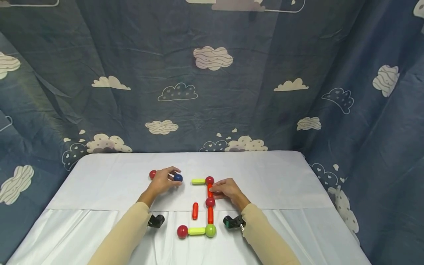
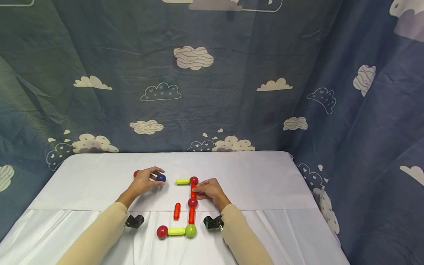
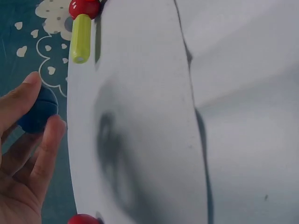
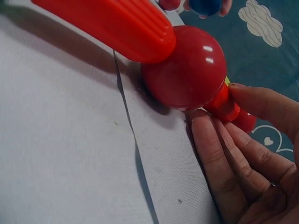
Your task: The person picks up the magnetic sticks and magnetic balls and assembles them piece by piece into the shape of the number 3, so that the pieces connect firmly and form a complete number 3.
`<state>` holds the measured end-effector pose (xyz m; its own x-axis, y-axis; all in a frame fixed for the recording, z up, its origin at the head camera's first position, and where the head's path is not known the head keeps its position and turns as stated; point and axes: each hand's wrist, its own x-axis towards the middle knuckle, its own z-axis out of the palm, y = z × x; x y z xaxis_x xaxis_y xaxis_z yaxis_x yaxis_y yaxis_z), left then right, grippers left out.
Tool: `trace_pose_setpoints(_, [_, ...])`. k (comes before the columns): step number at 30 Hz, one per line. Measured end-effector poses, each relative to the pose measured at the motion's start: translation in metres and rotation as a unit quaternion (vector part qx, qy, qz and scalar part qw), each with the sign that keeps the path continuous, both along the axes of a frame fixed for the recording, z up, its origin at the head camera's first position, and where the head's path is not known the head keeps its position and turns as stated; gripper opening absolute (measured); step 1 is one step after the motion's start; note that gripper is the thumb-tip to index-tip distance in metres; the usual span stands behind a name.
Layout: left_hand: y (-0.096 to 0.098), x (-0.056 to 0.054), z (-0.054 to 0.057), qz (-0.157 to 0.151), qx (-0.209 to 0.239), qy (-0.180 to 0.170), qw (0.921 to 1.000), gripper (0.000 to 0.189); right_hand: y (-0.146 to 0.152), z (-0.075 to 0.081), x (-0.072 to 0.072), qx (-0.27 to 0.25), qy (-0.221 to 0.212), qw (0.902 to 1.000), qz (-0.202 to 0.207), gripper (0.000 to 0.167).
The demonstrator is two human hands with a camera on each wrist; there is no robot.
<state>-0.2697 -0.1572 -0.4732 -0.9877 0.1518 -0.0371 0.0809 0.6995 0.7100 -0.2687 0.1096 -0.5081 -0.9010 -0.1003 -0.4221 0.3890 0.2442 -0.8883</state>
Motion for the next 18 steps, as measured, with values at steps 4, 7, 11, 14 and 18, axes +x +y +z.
trace_pose_setpoints(4, [0.002,0.0,-0.006,0.001,-0.003,-0.003,1.0,0.035,0.0,0.0,0.001,0.003,-0.004,1.0,-0.002,0.023])
trace_pose_setpoints(7, [0.003,0.0,-0.009,-0.001,-0.007,-0.001,1.0,0.034,0.0,0.0,0.001,0.001,-0.004,1.0,-0.003,0.024])
trace_pose_setpoints(11, [0.006,-0.001,-0.013,0.008,-0.012,-0.008,0.9999,0.034,0.0,0.0,0.001,-0.008,0.001,1.0,-0.001,0.023])
trace_pose_setpoints(14, [0.009,-0.002,-0.015,0.02,-0.012,-0.015,0.9996,0.034,0.0,0.0,0.001,-0.012,0.001,0.9999,-0.001,0.022])
trace_pose_setpoints(18, [0.014,-0.004,-0.019,0.021,-0.012,-0.013,0.9996,0.035,0.0,0.0,0.001,-0.009,0.002,1.0,-0.001,0.022])
